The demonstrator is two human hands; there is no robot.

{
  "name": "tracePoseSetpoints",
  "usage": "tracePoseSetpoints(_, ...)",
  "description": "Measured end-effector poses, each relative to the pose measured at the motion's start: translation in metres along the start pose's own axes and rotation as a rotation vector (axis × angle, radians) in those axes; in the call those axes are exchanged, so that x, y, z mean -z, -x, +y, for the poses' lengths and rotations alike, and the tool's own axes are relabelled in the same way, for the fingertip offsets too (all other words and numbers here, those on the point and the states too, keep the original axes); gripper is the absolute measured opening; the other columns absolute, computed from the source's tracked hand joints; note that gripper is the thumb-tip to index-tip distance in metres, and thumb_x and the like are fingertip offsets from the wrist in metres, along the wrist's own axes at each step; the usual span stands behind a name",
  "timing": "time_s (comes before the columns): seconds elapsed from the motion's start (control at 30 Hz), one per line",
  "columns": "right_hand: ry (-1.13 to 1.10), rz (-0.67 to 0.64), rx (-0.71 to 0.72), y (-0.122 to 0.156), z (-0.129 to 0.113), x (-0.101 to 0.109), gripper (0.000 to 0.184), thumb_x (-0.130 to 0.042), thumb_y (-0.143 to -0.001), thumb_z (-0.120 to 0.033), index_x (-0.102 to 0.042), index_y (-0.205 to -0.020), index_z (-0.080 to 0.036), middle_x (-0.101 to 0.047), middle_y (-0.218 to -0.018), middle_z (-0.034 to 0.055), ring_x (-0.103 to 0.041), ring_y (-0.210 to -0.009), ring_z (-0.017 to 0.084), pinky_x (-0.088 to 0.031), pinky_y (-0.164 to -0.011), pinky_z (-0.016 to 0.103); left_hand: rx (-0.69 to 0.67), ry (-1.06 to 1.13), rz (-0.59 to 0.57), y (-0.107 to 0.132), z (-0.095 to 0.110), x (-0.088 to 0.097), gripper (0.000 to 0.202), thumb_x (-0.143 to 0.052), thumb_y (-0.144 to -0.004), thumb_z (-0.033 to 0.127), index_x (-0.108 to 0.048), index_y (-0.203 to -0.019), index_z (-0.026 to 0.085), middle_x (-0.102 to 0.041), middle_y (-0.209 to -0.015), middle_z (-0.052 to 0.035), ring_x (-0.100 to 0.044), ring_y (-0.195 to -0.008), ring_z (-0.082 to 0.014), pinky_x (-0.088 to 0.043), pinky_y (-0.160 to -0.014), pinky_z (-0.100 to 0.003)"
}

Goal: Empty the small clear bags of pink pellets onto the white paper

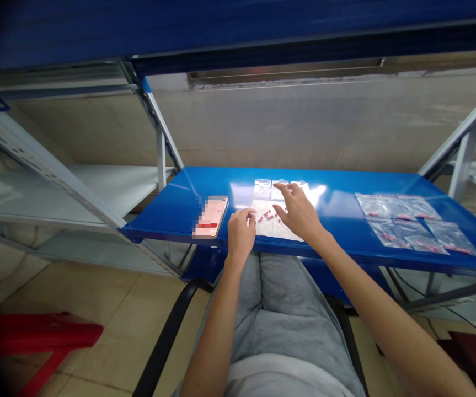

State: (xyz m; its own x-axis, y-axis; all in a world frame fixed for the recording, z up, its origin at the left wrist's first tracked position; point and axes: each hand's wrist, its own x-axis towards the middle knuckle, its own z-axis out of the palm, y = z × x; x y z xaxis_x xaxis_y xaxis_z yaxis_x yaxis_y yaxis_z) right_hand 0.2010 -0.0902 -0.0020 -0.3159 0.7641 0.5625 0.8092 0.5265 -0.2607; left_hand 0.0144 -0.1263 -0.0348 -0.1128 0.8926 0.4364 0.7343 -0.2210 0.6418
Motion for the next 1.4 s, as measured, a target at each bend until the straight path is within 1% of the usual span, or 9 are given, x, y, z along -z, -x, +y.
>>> tracePoseSetpoints(0.13,0.018,0.07,0.149,0.002,-0.007,0.008,0.048,-0.056,-0.099,-0.032,-0.051,-0.146,-0.024,-0.05,-0.147,0.0179,-0.051,-0.13,0.036,-0.045,-0.104,0.055,-0.072,-0.021,0.009,0.003,0.013,0.0,0.025,-0.052,-0.097,0.01,-0.073,-0.106,0.018,-0.07,-0.101,-0.0114,-0.062,-0.104,-0.0278,-0.05,-0.093,-0.04)
tracePoseSetpoints(0.27,-0.072,0.143,0.15,0.003,-0.005,0.017,0.023,-0.058,-0.099,-0.034,-0.071,-0.114,-0.023,-0.065,-0.126,0.0155,-0.057,-0.118,0.034,-0.049,-0.099,0.053,-0.107,0.068,0.023,0.003,0.024,0.005,0.02,-0.055,-0.094,0.009,-0.071,-0.101,0.019,-0.067,-0.102,-0.0108,-0.062,-0.105,-0.0272,-0.05,-0.095,-0.04)
tracePoseSetpoints(0.37,-0.242,0.212,-0.023,0.012,-0.006,0.024,0.02,-0.063,-0.096,-0.039,-0.073,-0.092,-0.022,-0.071,-0.1,0.0109,-0.064,-0.097,0.029,-0.054,-0.082,0.044,-0.073,0.293,-0.014,0.002,0.032,0.005,0.011,-0.062,-0.092,0.013,-0.065,-0.098,0.021,-0.068,-0.102,-0.0081,-0.066,-0.102,-0.0237,-0.052,-0.09,-0.036)
tracePoseSetpoints(0.53,-0.665,0.294,-0.462,0.034,0.0,0.03,0.03,-0.072,-0.086,-0.049,-0.069,-0.089,-0.019,-0.071,-0.08,0.0054,-0.065,-0.069,0.02,-0.053,-0.061,0.033,0.127,0.807,-0.272,-0.008,0.047,-0.013,0.023,-0.069,-0.089,0.016,-0.057,-0.108,0.022,-0.073,-0.088,-0.0024,-0.073,-0.085,-0.0168,-0.054,-0.075,-0.026)
tracePoseSetpoints(0.7,-0.797,0.237,-0.568,0.041,0.029,0.043,0.07,-0.09,-0.066,-0.047,-0.059,-0.124,-0.024,-0.072,-0.097,0.0061,-0.069,-0.073,0.02,-0.054,-0.059,0.03,0.041,0.673,-0.46,-0.049,0.055,-0.031,0.022,-0.063,-0.089,0.011,-0.07,-0.109,0.019,-0.073,-0.085,-0.0035,-0.067,-0.065,-0.0115,-0.051,-0.061,-0.022)
tracePoseSetpoints(0.83,-0.857,0.061,-0.511,0.035,0.05,0.053,0.05,-0.085,-0.071,-0.046,-0.066,-0.111,-0.023,-0.071,-0.087,0.0032,-0.071,-0.078,0.021,-0.054,-0.062,0.028,-0.113,0.537,-0.602,-0.092,0.063,-0.043,0.028,-0.065,-0.09,0.018,-0.076,-0.115,0.023,-0.075,-0.089,-0.0044,-0.063,-0.065,-0.0121,-0.048,-0.058,-0.022)
tracePoseSetpoints(0.93,-0.85,0.043,-0.517,0.024,0.064,0.049,0.031,-0.082,-0.072,-0.041,-0.07,-0.089,-0.019,-0.071,-0.078,0.0039,-0.07,-0.075,0.02,-0.053,-0.062,0.029,-0.123,0.535,-0.592,-0.114,0.069,-0.053,0.029,-0.07,-0.09,0.025,-0.076,-0.118,0.022,-0.075,-0.09,-0.0053,-0.065,-0.073,-0.0143,-0.049,-0.066,-0.024)
tracePoseSetpoints(1.1,-0.848,0.169,-0.606,-0.005,0.087,0.026,0.031,-0.084,-0.066,-0.039,-0.073,-0.085,-0.017,-0.075,-0.083,0.0078,-0.072,-0.074,0.022,-0.056,-0.065,0.032,0.22,0.721,-0.593,-0.131,0.068,-0.067,0.05,-0.079,-0.083,0.025,-0.062,-0.13,0.016,-0.076,-0.099,-0.0112,-0.072,-0.079,-0.0165,-0.054,-0.077,-0.029)
tracePoseSetpoints(1.4,-0.671,0.03,-0.426,-0.058,0.067,-0.024,0.024,-0.072,-0.083,-0.033,-0.078,-0.098,-0.015,-0.079,-0.098,0.0111,-0.071,-0.085,0.021,-0.05,-0.064,0.027,0.294,0.587,-0.287,-0.153,0.008,-0.057,0.043,-0.067,-0.08,0.007,-0.062,-0.122,0.014,-0.076,-0.094,-0.0096,-0.072,-0.079,-0.0166,-0.056,-0.079,-0.03)
